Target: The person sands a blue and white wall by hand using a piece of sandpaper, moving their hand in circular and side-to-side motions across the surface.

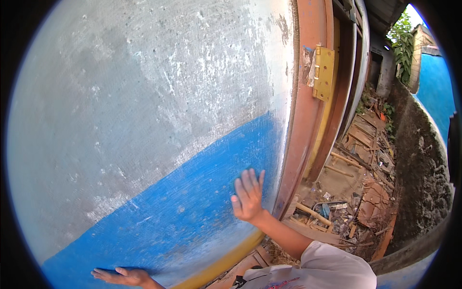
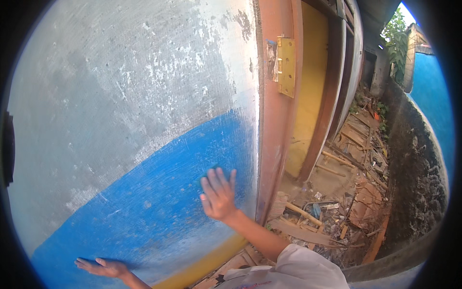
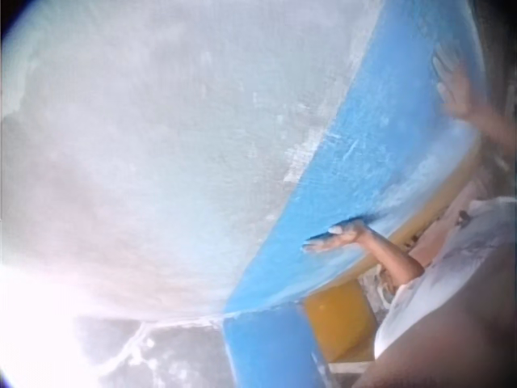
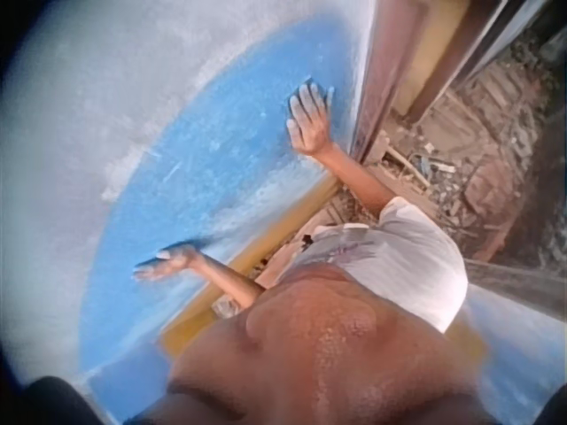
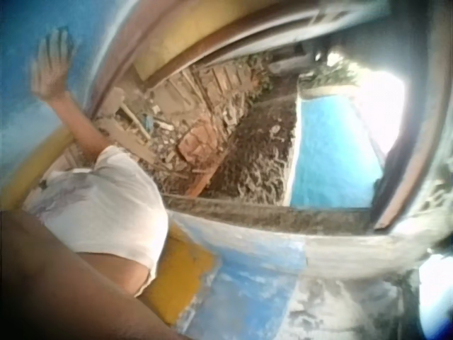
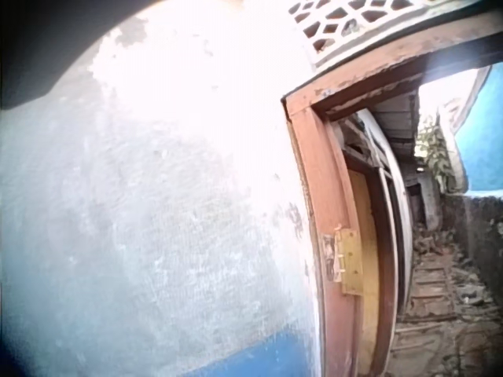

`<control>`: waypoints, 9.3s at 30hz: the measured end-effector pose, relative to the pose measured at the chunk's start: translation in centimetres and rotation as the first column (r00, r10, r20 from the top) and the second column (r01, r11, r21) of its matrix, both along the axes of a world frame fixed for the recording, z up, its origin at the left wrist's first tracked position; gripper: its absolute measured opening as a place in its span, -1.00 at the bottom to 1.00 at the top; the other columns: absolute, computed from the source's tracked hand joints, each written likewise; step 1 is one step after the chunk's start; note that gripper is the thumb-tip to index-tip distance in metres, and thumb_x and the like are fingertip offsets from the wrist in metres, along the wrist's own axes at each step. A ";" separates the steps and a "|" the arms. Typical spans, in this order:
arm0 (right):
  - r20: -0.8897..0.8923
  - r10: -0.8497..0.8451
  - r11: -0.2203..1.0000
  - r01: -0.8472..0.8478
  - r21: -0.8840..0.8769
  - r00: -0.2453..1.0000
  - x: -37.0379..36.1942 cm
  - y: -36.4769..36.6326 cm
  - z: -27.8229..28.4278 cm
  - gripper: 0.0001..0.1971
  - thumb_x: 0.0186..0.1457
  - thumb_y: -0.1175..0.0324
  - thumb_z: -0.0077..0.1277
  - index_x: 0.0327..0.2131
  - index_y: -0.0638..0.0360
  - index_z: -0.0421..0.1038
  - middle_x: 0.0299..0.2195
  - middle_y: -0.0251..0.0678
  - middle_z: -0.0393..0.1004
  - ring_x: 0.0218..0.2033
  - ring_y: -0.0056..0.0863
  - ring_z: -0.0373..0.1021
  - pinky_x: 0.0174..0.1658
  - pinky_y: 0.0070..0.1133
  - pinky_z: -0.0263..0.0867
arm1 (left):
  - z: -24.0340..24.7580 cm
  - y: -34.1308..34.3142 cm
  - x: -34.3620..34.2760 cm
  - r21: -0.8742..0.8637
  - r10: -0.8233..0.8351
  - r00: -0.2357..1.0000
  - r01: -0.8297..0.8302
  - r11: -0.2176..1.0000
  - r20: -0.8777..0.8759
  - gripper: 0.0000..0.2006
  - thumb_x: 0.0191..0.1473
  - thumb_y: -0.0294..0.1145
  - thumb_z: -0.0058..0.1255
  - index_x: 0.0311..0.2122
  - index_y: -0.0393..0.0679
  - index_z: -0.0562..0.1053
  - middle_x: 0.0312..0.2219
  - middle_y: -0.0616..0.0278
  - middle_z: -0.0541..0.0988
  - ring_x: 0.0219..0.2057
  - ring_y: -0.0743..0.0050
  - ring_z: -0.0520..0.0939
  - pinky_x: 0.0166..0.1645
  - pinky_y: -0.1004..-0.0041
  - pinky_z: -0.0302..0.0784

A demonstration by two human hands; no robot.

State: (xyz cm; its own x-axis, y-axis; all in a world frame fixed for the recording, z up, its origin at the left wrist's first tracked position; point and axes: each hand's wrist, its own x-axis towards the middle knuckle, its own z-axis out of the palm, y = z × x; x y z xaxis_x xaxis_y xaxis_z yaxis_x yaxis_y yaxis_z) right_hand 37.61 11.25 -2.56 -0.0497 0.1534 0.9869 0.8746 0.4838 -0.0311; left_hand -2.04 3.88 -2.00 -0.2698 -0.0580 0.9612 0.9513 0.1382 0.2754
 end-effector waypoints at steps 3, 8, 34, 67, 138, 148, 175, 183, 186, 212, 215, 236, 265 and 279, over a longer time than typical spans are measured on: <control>-0.361 -0.041 0.999 0.025 -0.049 0.932 2.0 0.5 -0.3 -0.44 0.28 0.20 -0.34 0.24 0.38 0.06 0.30 0.06 -0.02 0.35 0.02 -0.19 0.32 -0.03 -0.52 | -0.7 0.7 0.5 -0.025 -0.044 0.999 0.044 0.999 0.012 -0.34 0.31 0.03 -0.49 0.30 -0.32 0.03 0.30 -0.17 -0.01 0.34 -0.11 -0.04 0.34 -0.04 -0.12; -0.156 -0.011 1.000 0.009 -0.010 0.988 -0.6 0.8 6.3 -0.37 0.25 0.11 -0.29 0.24 0.43 0.04 0.31 0.07 -0.06 0.36 0.01 -0.22 0.29 0.04 -0.58 | -1.2 0.4 -0.3 -0.014 -0.024 0.999 0.025 1.000 0.040 -0.33 0.30 0.07 -0.49 0.29 -0.32 0.07 0.29 -0.16 0.03 0.33 -0.11 -0.01 0.33 -0.03 -0.10; -0.091 0.032 0.994 -0.041 -0.104 0.995 -3.4 -1.2 2.7 -0.27 0.23 -0.10 -0.36 0.22 0.40 0.04 0.32 0.13 -0.16 0.36 0.08 -0.30 0.18 0.21 -0.76 | -0.8 0.7 1.1 0.018 -0.059 0.994 0.058 0.998 0.096 -0.28 0.28 0.16 -0.50 0.28 -0.30 0.09 0.28 -0.16 0.06 0.33 -0.11 0.00 0.33 -0.02 -0.12; -0.362 -0.061 0.962 -0.043 -0.271 0.930 -4.6 -1.2 -3.4 -0.25 0.24 -0.15 -0.38 0.24 0.34 -0.01 0.33 0.15 -0.28 0.36 0.12 -0.43 0.12 0.30 -0.76 | -0.9 0.7 1.1 -0.008 -0.142 0.987 0.143 0.990 0.076 -0.30 0.29 0.13 -0.47 0.31 -0.25 0.02 0.31 -0.18 -0.06 0.34 -0.12 -0.09 0.35 -0.03 -0.11; -0.443 -0.031 0.987 -0.041 -0.153 0.896 1.7 0.2 2.3 -0.22 0.25 -0.12 -0.40 0.31 0.33 -0.15 0.34 0.07 -0.22 0.37 0.04 -0.33 0.23 0.12 -0.70 | -0.7 0.9 0.9 0.031 -0.099 0.993 0.097 0.995 0.070 -0.31 0.29 0.10 -0.48 0.29 -0.28 0.06 0.29 -0.15 0.02 0.33 -0.10 -0.01 0.34 -0.02 -0.11; -0.476 -0.011 0.995 -0.038 -0.093 0.879 2.4 0.0 3.7 -0.35 0.28 0.04 -0.39 0.26 0.38 0.00 0.33 0.08 -0.14 0.37 0.04 -0.28 0.25 0.10 -0.64 | -0.7 0.9 0.9 0.050 -0.126 0.990 0.123 0.991 0.066 -0.32 0.29 0.09 -0.47 0.29 -0.29 0.06 0.29 -0.15 0.04 0.33 -0.08 -0.01 0.33 0.00 -0.10; -0.319 -0.023 1.000 0.024 -0.001 0.947 0.1 0.5 9.1 -0.25 0.18 -0.08 -0.26 0.22 0.40 0.07 0.30 0.12 -0.07 0.35 0.09 -0.23 0.28 0.06 -0.60 | -1.1 0.5 -0.1 -0.011 -0.080 0.996 0.081 0.997 0.046 -0.32 0.30 0.06 -0.46 0.29 -0.33 0.03 0.30 -0.19 -0.05 0.34 -0.13 -0.05 0.34 -0.03 -0.11; -0.177 -0.110 0.994 0.104 -0.042 0.978 -2.7 -0.5 2.5 -0.23 0.22 -0.09 -0.32 0.26 0.42 -0.04 0.33 0.08 -0.16 0.37 0.05 -0.31 0.29 0.03 -0.61 | -0.6 0.7 1.6 -0.002 -0.071 0.995 0.072 0.997 0.071 -0.32 0.29 0.06 -0.47 0.29 -0.32 0.04 0.30 -0.17 -0.02 0.34 -0.10 -0.04 0.33 -0.02 -0.10; -0.374 -0.024 0.998 0.001 -0.063 0.927 -4.9 -0.3 6.7 -0.26 0.17 -0.09 -0.25 0.19 0.41 0.12 0.28 0.13 -0.03 0.36 0.08 -0.28 0.25 0.12 -0.68 | -0.8 0.1 0.1 -0.025 -0.051 0.998 0.052 0.998 0.033 -0.32 0.30 0.07 -0.46 0.30 -0.32 0.03 0.30 -0.16 -0.02 0.34 -0.09 -0.03 0.33 -0.03 -0.09; -0.127 0.050 0.992 -0.065 -0.110 0.991 -8.0 -2.0 7.7 -0.34 0.17 -0.11 -0.25 0.24 0.05 0.16 0.33 -0.17 -0.01 0.39 -0.18 -0.25 0.15 0.17 -0.90 | -0.6 0.2 0.8 0.005 -0.076 0.994 0.075 0.997 0.078 -0.29 0.27 0.14 -0.45 0.29 -0.29 0.09 0.29 -0.16 0.02 0.32 -0.12 0.01 0.32 -0.04 -0.11; -0.026 0.082 0.991 -0.084 -0.101 0.996 -8.9 -2.7 1.8 -0.34 0.17 -0.12 -0.25 0.25 0.02 0.15 0.32 -0.19 0.00 0.39 -0.22 -0.24 0.13 0.20 -0.91 | -0.7 0.3 1.1 -0.002 -0.078 0.992 0.079 0.997 0.097 -0.29 0.27 0.14 -0.45 0.29 -0.28 0.09 0.29 -0.16 0.02 0.32 -0.12 0.01 0.31 -0.04 -0.11; -0.080 0.090 0.963 -0.108 -0.247 0.993 -10.7 -4.1 9.3 -0.26 0.16 -0.18 -0.26 0.30 0.04 0.03 0.37 -0.21 -0.18 0.40 -0.13 -0.37 0.08 0.26 -0.90 | -0.6 0.1 1.2 0.008 -0.099 0.991 0.099 0.995 0.086 -0.29 0.27 0.14 -0.42 0.28 -0.30 0.10 0.28 -0.20 0.02 0.31 -0.16 0.02 0.32 -0.04 -0.11; 0.161 0.241 0.892 -0.153 -0.425 0.957 -16.6 -8.2 4.2 -0.26 0.16 -0.17 -0.22 0.29 0.05 0.05 0.37 -0.11 -0.24 0.38 -0.07 -0.34 0.03 0.34 -0.87 | -0.6 0.0 0.7 -0.050 -0.125 0.987 0.130 0.990 0.103 -0.32 0.29 0.07 -0.45 0.29 -0.30 0.04 0.31 -0.15 -0.05 0.33 -0.17 -0.04 0.32 -0.11 -0.13; 0.308 -0.052 0.855 0.201 -0.478 0.950 -19.0 -10.1 4.9 -0.07 0.16 -0.21 -0.22 0.32 0.34 -0.26 0.36 0.11 -0.47 0.36 0.11 -0.59 0.14 0.19 -0.86 | -1.1 -1.7 -0.7 -0.131 -0.272 0.955 0.287 0.949 0.121 -0.28 0.24 0.08 -0.35 0.31 -0.28 -0.03 0.33 -0.16 -0.16 0.36 -0.14 -0.21 0.30 -0.20 -0.46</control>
State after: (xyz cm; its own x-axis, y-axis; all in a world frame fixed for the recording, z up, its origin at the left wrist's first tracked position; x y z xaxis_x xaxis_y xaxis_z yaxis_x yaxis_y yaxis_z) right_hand 18.56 1.16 2.32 -0.2515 0.6433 0.7231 0.9358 0.3522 0.0121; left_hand -2.71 2.17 -3.14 -0.3502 0.1719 0.9208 0.9261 -0.0836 0.3678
